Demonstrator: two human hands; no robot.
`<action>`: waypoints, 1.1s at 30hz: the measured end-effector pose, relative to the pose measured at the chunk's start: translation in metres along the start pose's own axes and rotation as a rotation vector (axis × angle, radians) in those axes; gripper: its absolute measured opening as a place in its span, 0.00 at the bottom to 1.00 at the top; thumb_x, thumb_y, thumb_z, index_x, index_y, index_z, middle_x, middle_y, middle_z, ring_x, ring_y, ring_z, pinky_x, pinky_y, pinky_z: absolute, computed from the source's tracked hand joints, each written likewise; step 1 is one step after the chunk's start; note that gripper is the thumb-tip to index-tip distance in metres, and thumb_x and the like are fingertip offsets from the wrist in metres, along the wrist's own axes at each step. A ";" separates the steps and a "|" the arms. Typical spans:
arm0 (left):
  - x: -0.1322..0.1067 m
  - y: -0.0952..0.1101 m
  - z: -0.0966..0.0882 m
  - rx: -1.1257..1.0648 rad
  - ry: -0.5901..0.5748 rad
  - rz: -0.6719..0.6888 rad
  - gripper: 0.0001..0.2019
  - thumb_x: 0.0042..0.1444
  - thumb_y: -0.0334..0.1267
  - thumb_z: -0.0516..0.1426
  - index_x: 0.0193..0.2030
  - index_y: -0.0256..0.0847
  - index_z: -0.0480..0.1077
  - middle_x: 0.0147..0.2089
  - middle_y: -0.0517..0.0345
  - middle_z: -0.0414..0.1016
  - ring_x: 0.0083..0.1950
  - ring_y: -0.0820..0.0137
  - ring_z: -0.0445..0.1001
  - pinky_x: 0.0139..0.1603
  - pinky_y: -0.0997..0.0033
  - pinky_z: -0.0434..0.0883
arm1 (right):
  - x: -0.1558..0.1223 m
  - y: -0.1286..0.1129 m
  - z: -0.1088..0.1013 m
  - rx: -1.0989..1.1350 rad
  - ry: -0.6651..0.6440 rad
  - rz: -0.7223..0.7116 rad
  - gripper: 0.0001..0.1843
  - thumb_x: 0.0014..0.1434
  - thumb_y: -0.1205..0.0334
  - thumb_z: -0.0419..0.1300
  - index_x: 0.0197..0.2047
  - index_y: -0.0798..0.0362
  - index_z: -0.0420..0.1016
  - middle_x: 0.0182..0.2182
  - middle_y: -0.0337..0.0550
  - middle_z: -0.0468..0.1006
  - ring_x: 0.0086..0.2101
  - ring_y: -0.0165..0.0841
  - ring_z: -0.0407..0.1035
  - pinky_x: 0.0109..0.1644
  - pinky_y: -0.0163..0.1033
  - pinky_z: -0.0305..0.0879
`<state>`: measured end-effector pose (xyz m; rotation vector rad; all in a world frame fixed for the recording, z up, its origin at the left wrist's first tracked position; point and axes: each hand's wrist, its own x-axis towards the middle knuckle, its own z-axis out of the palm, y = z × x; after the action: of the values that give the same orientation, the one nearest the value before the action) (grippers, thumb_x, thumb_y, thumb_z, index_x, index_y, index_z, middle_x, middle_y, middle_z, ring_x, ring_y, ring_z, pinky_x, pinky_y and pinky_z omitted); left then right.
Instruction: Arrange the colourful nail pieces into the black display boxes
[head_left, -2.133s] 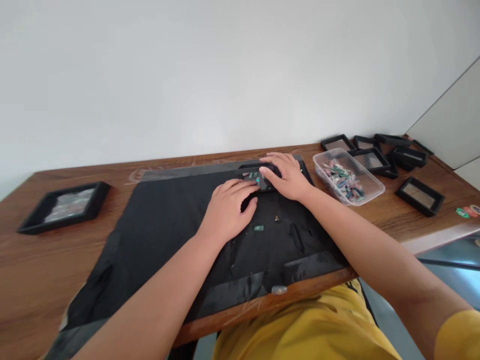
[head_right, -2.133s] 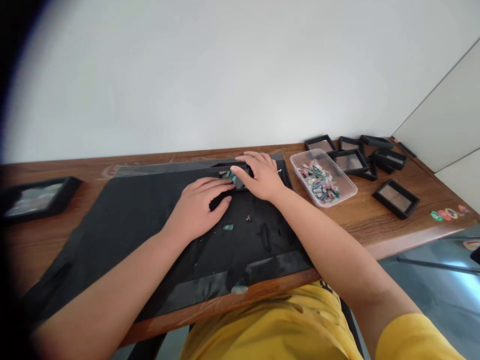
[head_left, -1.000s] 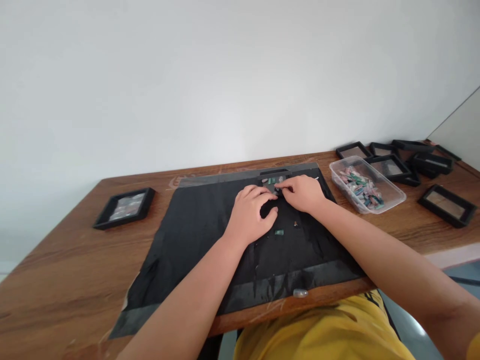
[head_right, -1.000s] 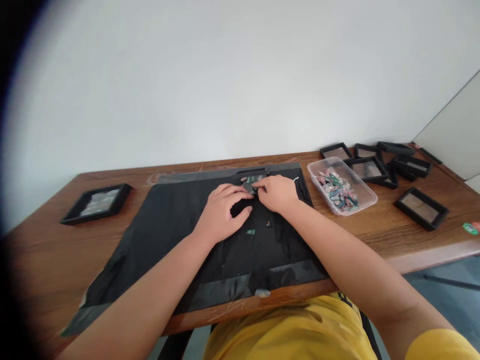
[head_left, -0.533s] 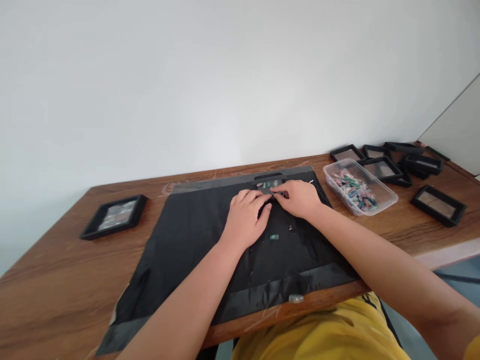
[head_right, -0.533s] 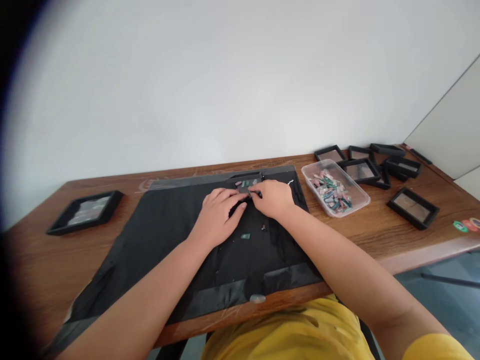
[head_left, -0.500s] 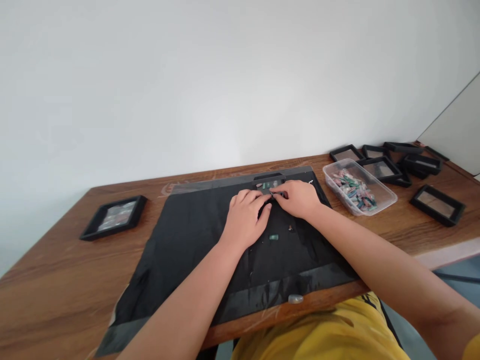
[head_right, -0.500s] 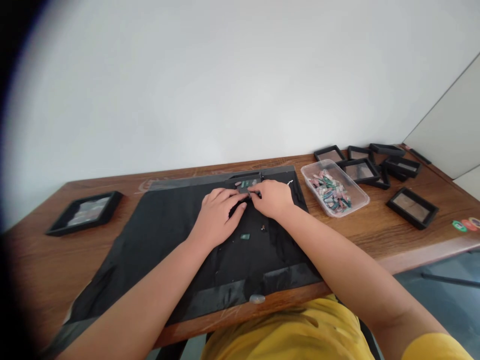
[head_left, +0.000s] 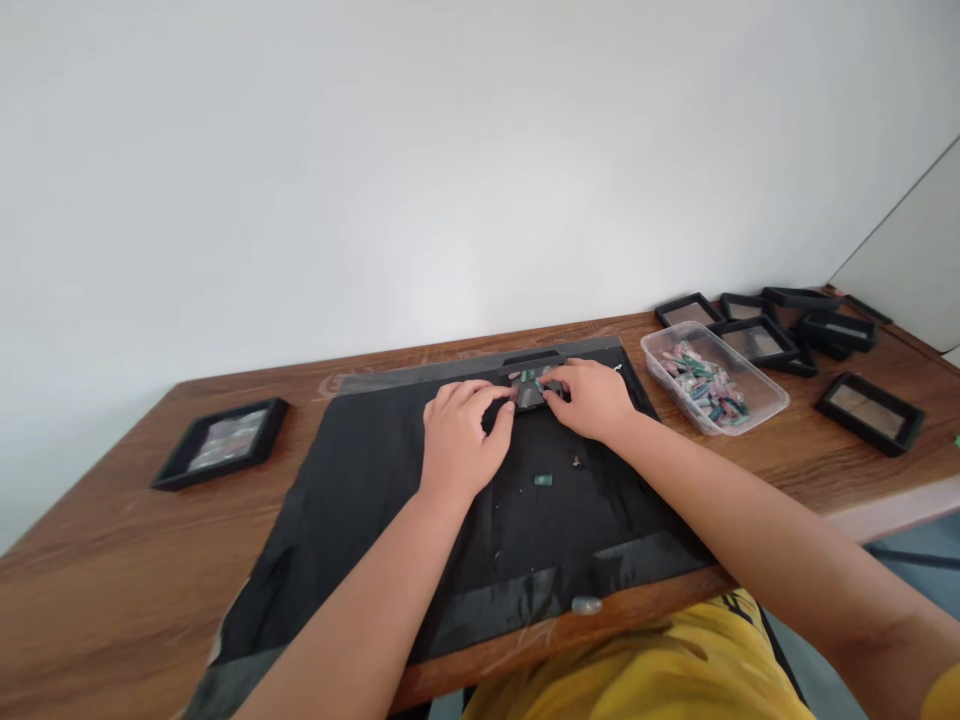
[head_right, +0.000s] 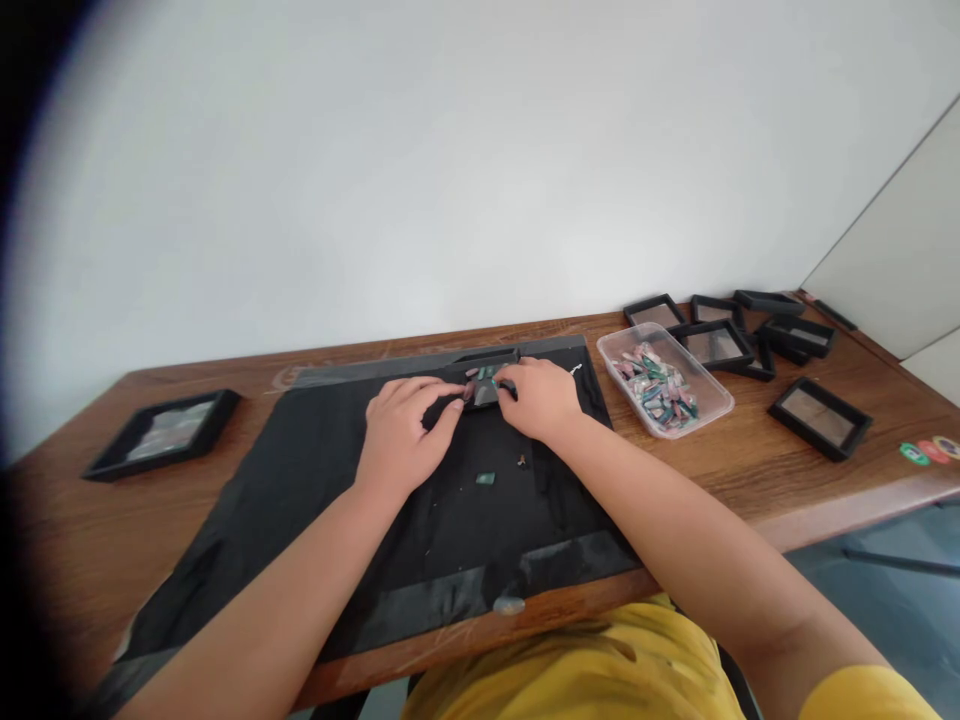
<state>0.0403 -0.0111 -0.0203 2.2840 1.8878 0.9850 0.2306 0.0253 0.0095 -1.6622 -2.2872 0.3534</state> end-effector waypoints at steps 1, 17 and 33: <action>0.000 0.000 0.000 0.008 -0.008 -0.014 0.15 0.66 0.42 0.53 0.47 0.44 0.82 0.52 0.47 0.82 0.58 0.50 0.74 0.57 0.45 0.71 | 0.001 0.000 0.001 0.000 0.003 -0.002 0.16 0.69 0.58 0.61 0.56 0.45 0.85 0.46 0.46 0.84 0.49 0.41 0.77 0.53 0.42 0.70; 0.009 -0.013 0.016 -0.018 -0.037 -0.074 0.20 0.66 0.48 0.53 0.55 0.42 0.80 0.53 0.47 0.83 0.55 0.50 0.75 0.59 0.48 0.73 | 0.004 0.000 0.001 0.018 0.002 0.001 0.17 0.70 0.55 0.60 0.55 0.47 0.85 0.44 0.46 0.85 0.48 0.40 0.77 0.54 0.41 0.70; 0.016 -0.008 0.017 -0.030 -0.092 -0.074 0.19 0.68 0.48 0.52 0.53 0.42 0.79 0.56 0.45 0.81 0.56 0.49 0.75 0.60 0.46 0.72 | 0.002 -0.003 -0.002 -0.022 -0.002 -0.004 0.16 0.72 0.54 0.58 0.52 0.45 0.87 0.44 0.46 0.84 0.48 0.40 0.76 0.51 0.40 0.68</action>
<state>0.0426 0.0114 -0.0302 2.1854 1.8928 0.8775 0.2284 0.0264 0.0130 -1.6680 -2.3042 0.3305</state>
